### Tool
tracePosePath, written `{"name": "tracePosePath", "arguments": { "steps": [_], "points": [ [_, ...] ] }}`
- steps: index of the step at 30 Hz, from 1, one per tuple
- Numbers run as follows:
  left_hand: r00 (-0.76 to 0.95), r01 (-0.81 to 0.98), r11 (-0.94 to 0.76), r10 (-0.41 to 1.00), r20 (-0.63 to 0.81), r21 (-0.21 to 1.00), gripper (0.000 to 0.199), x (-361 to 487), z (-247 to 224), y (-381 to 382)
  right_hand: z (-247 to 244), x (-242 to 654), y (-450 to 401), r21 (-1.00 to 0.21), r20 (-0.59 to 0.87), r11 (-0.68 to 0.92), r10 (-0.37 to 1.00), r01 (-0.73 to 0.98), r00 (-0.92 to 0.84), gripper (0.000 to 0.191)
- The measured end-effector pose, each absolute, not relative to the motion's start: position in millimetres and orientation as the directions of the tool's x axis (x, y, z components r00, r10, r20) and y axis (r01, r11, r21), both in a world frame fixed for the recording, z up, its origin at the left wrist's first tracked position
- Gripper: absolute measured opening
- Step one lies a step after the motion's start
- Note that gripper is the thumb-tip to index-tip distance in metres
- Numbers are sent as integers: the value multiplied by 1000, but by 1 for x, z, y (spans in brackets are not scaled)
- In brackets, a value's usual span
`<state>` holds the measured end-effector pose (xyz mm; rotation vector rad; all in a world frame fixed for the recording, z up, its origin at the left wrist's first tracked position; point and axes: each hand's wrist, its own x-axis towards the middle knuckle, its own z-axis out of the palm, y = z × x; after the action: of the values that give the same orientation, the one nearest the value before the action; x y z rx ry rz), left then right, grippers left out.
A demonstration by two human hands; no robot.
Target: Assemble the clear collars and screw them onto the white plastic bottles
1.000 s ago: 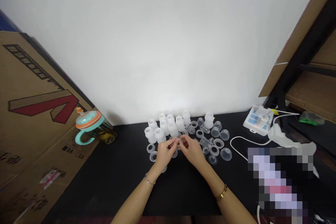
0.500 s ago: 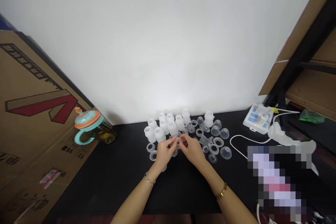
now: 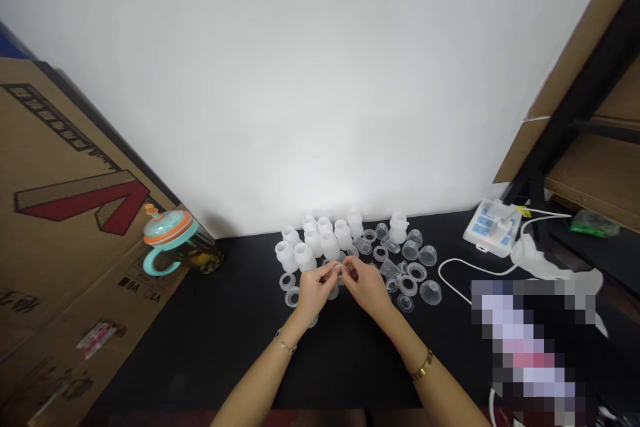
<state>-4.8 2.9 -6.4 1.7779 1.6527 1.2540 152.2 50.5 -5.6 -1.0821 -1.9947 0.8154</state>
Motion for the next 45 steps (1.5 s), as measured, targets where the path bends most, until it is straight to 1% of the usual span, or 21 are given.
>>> {"name": "tracePosePath", "arguments": {
  "steps": [27,36,45],
  "points": [
    [-107,599,-209,936,336,773,33,-5,-7,3,-1,155,49,-755,292,478,858,448,-423,15],
    [-78,681,-235,919,387,694,32,-5,-5,1,0,158,51,-732,296,497,848,466,-439,16],
    [-63,731,-227,917,394,644,34,-5,-7,1,1,158,50,-720,299,502,848,479,-438,17]
  ]
}}
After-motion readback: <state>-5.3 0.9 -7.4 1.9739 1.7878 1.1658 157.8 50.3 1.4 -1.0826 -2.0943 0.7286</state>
